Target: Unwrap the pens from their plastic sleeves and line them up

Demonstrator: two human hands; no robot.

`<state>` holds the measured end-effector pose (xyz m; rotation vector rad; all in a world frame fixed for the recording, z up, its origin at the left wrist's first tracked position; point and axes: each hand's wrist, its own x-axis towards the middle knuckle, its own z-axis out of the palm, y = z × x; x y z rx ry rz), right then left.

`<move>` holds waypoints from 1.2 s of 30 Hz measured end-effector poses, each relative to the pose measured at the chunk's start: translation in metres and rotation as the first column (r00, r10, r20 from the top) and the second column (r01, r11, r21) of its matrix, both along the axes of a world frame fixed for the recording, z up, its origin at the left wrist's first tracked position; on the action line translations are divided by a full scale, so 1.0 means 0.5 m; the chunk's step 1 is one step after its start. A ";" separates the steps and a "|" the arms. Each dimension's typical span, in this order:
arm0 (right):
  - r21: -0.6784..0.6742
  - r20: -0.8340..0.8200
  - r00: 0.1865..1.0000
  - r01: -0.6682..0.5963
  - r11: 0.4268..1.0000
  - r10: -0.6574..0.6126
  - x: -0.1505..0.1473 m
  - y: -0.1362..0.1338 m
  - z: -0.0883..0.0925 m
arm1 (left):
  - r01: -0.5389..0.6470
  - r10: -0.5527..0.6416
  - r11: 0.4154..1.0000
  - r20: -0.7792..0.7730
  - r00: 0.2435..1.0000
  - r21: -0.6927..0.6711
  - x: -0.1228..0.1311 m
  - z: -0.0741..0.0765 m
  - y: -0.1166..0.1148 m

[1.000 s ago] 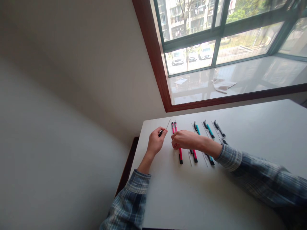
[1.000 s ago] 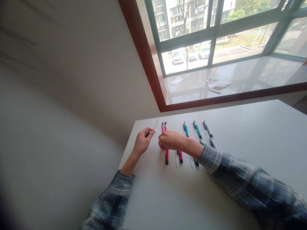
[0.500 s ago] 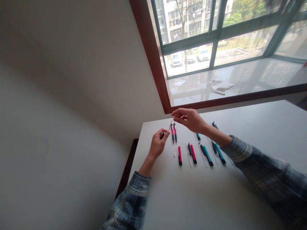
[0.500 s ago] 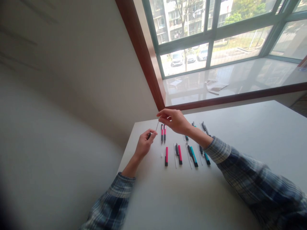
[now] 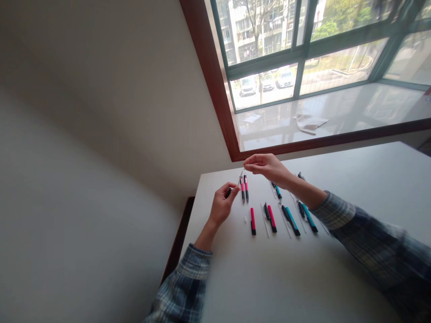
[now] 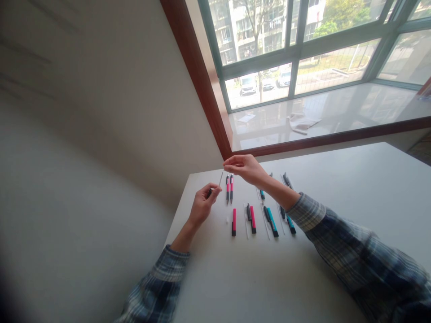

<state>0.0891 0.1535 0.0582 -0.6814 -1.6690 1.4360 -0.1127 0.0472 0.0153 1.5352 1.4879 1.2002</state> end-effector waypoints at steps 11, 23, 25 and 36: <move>0.013 0.074 0.996 -0.042 0.999 0.041 -0.005 -0.002 -0.008 | 0.005 -0.006 1.000 -0.034 0.999 -0.017 0.009 0.013 -0.002; -0.029 0.060 0.986 -0.153 0.988 0.155 -0.019 -0.010 -0.032 | 0.006 -0.007 1.000 0.039 0.999 0.021 0.021 0.017 -0.001; -0.029 0.033 0.982 -0.185 0.982 0.186 -0.024 -0.015 -0.034 | 0.012 -0.014 1.000 0.053 0.998 0.023 0.023 0.017 0.000; 0.044 -0.007 0.993 -0.118 0.992 0.119 -0.022 -0.019 -0.018 | 0.016 -0.018 0.999 -0.066 0.998 -0.031 0.016 0.021 -0.001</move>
